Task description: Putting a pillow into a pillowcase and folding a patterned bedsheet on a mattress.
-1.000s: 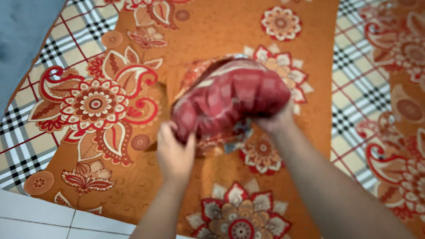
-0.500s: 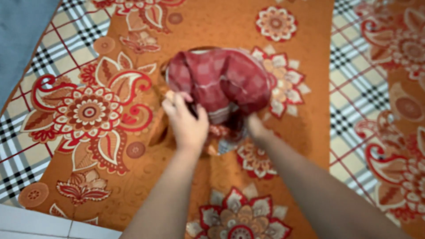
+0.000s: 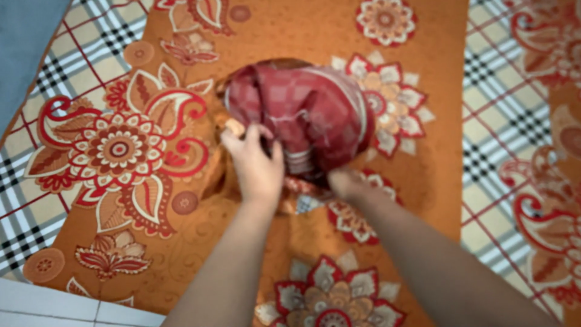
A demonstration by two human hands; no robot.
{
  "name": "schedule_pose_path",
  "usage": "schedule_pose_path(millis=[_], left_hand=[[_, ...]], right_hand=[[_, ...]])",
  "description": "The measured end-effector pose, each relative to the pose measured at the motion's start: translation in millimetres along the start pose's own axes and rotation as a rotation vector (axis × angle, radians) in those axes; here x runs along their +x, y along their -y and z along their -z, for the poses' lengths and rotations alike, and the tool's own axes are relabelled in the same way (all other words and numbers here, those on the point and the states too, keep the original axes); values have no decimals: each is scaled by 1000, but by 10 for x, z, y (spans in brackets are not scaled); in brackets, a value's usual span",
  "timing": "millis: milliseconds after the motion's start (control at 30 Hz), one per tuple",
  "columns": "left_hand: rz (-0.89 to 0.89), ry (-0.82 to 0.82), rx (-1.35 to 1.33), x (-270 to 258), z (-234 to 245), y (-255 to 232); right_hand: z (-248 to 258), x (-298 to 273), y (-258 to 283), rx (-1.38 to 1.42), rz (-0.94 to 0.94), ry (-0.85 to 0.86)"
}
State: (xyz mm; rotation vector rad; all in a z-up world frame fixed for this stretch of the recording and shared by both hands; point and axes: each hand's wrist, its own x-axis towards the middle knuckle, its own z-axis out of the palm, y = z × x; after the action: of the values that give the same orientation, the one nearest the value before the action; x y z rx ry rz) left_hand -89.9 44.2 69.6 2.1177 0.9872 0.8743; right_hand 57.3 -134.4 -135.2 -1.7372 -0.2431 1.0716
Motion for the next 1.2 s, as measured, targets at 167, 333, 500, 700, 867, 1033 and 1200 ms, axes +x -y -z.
schedule_pose_path(millis=[167, 333, 500, 700, 867, 1033, 1200], left_hand=[[22, 56, 43, -50, 58, -12], [26, 164, 131, -157, 221, -115], [128, 482, 319, -168, 470, -341], [195, 1060, 516, 94, 825, -715], [53, 1299, 604, 61, 812, -393], [-82, 1227, 612, 43, 827, -324], [-120, 960, 573, 41, 963, -536]], right_hand=[[35, -216, 320, -231, 0, -14], [149, -843, 1088, -245, -84, -151], [221, -1385, 1585, -441, -107, -318], [254, -1483, 1443, -135, 865, -228], [390, -1744, 1609, -331, 178, -156], [438, -1977, 1972, -574, 98, -59], [391, -2111, 2188, -891, 728, 19]])
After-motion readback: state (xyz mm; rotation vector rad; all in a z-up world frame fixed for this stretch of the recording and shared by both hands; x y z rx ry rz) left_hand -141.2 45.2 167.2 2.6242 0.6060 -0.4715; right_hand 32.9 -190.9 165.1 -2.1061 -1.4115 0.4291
